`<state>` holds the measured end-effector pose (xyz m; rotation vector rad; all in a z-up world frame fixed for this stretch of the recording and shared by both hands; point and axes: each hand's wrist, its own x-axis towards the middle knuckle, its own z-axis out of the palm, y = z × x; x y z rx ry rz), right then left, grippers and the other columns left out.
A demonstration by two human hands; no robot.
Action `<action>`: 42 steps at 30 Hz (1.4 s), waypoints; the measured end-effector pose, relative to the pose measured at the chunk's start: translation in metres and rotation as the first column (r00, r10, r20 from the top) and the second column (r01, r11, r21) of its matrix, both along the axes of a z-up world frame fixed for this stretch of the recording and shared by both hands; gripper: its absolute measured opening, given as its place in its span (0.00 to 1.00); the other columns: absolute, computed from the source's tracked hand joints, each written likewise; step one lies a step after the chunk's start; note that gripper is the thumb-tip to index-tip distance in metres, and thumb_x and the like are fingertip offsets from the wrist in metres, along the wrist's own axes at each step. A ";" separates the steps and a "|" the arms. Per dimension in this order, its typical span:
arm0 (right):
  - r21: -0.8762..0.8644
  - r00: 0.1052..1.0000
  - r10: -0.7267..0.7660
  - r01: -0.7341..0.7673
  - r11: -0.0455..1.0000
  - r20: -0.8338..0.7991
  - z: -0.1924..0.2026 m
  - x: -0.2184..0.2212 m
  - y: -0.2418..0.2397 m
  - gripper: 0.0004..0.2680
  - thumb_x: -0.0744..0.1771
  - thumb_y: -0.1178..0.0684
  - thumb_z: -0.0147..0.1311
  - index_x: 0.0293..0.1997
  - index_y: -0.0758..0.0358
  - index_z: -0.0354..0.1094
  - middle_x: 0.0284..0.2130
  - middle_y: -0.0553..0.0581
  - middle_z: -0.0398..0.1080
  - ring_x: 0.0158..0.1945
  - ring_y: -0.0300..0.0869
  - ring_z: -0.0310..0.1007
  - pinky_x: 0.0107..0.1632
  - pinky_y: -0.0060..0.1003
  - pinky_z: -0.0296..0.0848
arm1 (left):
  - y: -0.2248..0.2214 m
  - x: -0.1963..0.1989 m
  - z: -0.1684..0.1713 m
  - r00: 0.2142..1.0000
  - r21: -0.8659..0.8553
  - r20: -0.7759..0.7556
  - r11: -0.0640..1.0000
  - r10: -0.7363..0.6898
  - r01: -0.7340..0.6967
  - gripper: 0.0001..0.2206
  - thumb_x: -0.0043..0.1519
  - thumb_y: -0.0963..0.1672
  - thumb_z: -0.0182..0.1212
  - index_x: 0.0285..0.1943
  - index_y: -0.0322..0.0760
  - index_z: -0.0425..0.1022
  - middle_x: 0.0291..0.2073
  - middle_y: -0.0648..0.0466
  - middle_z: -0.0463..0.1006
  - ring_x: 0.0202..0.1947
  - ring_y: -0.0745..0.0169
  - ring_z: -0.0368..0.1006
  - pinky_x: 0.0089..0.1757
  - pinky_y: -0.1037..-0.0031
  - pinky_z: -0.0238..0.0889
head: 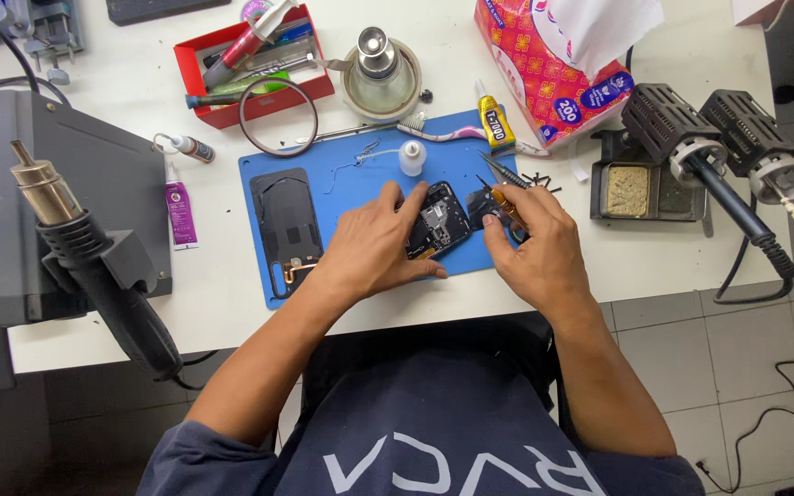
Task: The person disassembles a mobile phone by removing the back cover with a tool and then uses a screwdriver to unscrew the internal components.
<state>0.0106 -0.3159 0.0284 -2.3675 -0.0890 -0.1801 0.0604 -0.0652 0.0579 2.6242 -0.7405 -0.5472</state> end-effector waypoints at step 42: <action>0.823 0.954 0.103 -0.296 0.485 0.282 0.007 0.016 0.016 0.12 0.75 0.61 0.51 0.68 0.76 0.66 0.40 0.74 0.76 0.54 0.57 0.83 0.79 0.70 0.74 | 0.002 -0.032 -0.039 0.858 -0.805 -0.287 0.377 0.426 -0.457 0.06 0.74 0.42 0.65 0.45 0.37 0.86 0.26 0.50 0.87 0.30 0.60 0.84 0.35 0.70 0.77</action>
